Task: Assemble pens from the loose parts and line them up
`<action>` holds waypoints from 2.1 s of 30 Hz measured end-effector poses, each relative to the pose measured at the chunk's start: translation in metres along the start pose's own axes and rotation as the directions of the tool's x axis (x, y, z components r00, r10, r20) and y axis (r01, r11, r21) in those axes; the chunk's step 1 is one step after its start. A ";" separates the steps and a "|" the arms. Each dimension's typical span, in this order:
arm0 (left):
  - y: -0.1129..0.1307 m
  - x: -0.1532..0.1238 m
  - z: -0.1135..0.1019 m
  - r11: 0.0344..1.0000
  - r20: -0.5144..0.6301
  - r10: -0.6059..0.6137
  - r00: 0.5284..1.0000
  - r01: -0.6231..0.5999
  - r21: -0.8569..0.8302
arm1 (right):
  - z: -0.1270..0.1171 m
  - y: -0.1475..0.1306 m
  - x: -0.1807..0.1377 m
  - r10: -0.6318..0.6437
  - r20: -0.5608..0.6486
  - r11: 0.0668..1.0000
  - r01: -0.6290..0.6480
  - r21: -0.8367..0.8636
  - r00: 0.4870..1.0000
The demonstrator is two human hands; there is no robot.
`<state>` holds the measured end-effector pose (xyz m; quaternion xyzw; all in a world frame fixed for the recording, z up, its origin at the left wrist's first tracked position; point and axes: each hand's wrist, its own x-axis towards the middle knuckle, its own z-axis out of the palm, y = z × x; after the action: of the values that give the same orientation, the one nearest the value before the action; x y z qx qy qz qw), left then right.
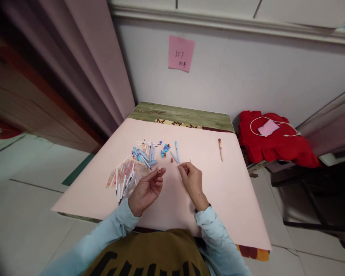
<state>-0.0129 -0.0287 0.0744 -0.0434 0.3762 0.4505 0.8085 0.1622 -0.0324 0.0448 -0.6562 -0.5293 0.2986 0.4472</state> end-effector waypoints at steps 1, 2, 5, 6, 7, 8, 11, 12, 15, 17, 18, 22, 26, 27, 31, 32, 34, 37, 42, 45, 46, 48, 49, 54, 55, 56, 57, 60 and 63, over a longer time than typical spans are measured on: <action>-0.001 0.001 -0.001 1.000 -0.004 0.000 1.000 0.000 0.007 | 0.001 -0.003 -0.004 0.004 -0.003 0.999 -0.004 0.050 1.000; -0.002 0.002 -0.002 1.000 -0.008 -0.003 1.000 0.003 0.012 | 0.002 -0.008 -0.009 -0.009 -0.012 0.996 0.010 0.091 1.000; -0.006 0.006 -0.005 1.000 0.014 -0.016 1.000 0.016 0.020 | 0.007 -0.024 -0.025 -0.159 -0.026 0.984 0.160 0.078 0.987; -0.008 0.007 -0.005 1.000 0.027 -0.020 0.999 0.019 0.017 | 0.009 -0.028 -0.029 -0.221 -0.011 0.974 0.222 0.037 0.975; -0.009 0.008 -0.006 1.000 0.037 -0.021 0.999 0.021 0.011 | 0.011 -0.031 -0.032 -0.276 0.010 0.961 0.277 -0.011 0.961; -0.011 0.009 -0.006 1.000 0.042 -0.021 0.999 0.021 0.003 | 0.013 -0.033 -0.035 -0.320 0.034 0.945 0.322 -0.061 0.947; -0.013 0.008 -0.007 1.000 0.034 -0.028 0.999 0.027 0.006 | 0.017 -0.032 -0.037 -0.374 0.060 0.905 0.378 -0.195 0.925; -0.014 0.008 -0.007 0.999 0.031 -0.027 0.999 0.026 0.018 | 0.018 -0.031 -0.037 -0.370 0.056 0.900 0.373 -0.224 0.927; -0.014 0.005 -0.008 0.999 0.022 -0.006 1.000 0.005 0.049 | 0.019 -0.030 -0.036 -0.339 0.045 0.912 0.340 -0.228 0.940; -0.014 0.004 -0.008 0.998 0.021 0.003 1.000 -0.005 0.058 | 0.019 -0.030 -0.035 -0.292 0.037 0.946 0.295 -0.136 0.956; -0.013 0.004 -0.008 0.998 0.022 0.001 1.000 -0.002 0.063 | 0.019 -0.030 -0.035 -0.246 0.033 0.967 0.247 -0.056 0.969; -0.015 0.003 -0.006 0.995 0.015 -0.033 0.999 0.031 0.096 | 0.021 -0.030 -0.031 0.085 0.131 0.936 -0.124 0.330 0.988; -0.017 0.004 -0.008 0.989 -0.012 -0.053 0.999 0.054 0.136 | 0.020 -0.026 -0.028 0.206 0.252 0.858 -0.299 0.419 0.946; -0.016 0.005 -0.009 0.989 -0.018 -0.053 0.998 0.055 0.138 | 0.017 -0.023 -0.026 0.187 0.258 0.879 -0.279 0.387 0.948; -0.007 0.007 -0.011 0.993 -0.031 -0.022 0.999 0.025 0.114 | -0.006 -0.001 -0.012 0.092 0.097 0.994 -0.087 -0.060 0.991; -0.004 0.008 -0.011 0.995 -0.038 -0.009 0.999 0.012 0.104 | -0.012 0.007 -0.007 0.073 -0.004 0.968 -0.071 -0.242 0.997; 0.002 0.009 -0.010 0.996 -0.056 0.018 0.998 -0.013 0.085 | -0.020 0.022 0.001 0.078 -0.105 0.859 -0.120 -0.498 0.991; 0.005 0.011 -0.008 0.997 -0.067 0.041 0.997 -0.037 0.069 | -0.020 0.037 0.009 0.131 -0.092 0.756 -0.160 -0.635 0.987; 0.004 0.012 -0.008 0.997 -0.072 0.053 0.996 -0.048 0.067 | -0.011 0.040 0.012 0.143 -0.125 0.723 -0.189 -0.665 0.982; 0.004 0.012 -0.010 0.996 -0.087 0.053 0.995 -0.047 0.070 | -0.013 0.038 0.013 0.172 -0.132 0.735 -0.217 -0.642 0.976; 0.004 0.012 -0.011 0.997 -0.087 0.050 0.995 -0.044 0.070 | -0.014 0.037 0.013 0.188 -0.127 0.742 -0.225 -0.632 0.974; 0.003 0.012 -0.013 0.997 -0.081 0.037 0.996 -0.031 0.075 | -0.016 0.035 0.011 0.215 -0.111 0.758 -0.237 -0.608 0.970; 0.002 0.012 -0.014 0.997 -0.078 0.029 0.997 -0.022 0.080 | -0.016 0.033 0.009 0.220 -0.099 0.767 -0.235 -0.597 0.970; -0.005 0.012 -0.014 0.994 -0.060 -0.007 0.998 0.014 0.106 | -0.008 0.018 -0.007 0.157 0.021 0.823 -0.119 -0.556 0.987; -0.005 0.011 -0.013 0.995 -0.057 -0.007 0.998 0.013 0.103 | -0.006 0.015 -0.010 0.148 0.048 0.831 -0.098 -0.547 0.988; -0.005 0.011 -0.012 0.995 -0.058 -0.006 0.998 0.011 0.099 | -0.004 0.013 -0.012 0.139 0.068 0.837 -0.081 -0.541 0.988; -0.004 0.010 -0.011 0.995 -0.061 -0.003 0.998 0.008 0.095 | -0.002 0.012 -0.014 0.128 0.081 0.839 -0.064 -0.540 0.988; -0.002 0.009 -0.011 0.995 -0.072 -0.006 0.997 0.013 0.095 | 0.002 0.012 -0.015 0.095 0.111 0.829 -0.017 -0.559 0.989; 0.000 0.009 -0.014 0.994 -0.074 -0.030 0.997 0.037 0.102 | 0.007 0.014 -0.016 0.079 0.135 0.820 0.012 -0.572 0.988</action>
<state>-0.0178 -0.0282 0.0590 -0.0239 0.4273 0.4149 0.8030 0.1576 -0.0460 0.0281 -0.7443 -0.6154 0.1836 0.1833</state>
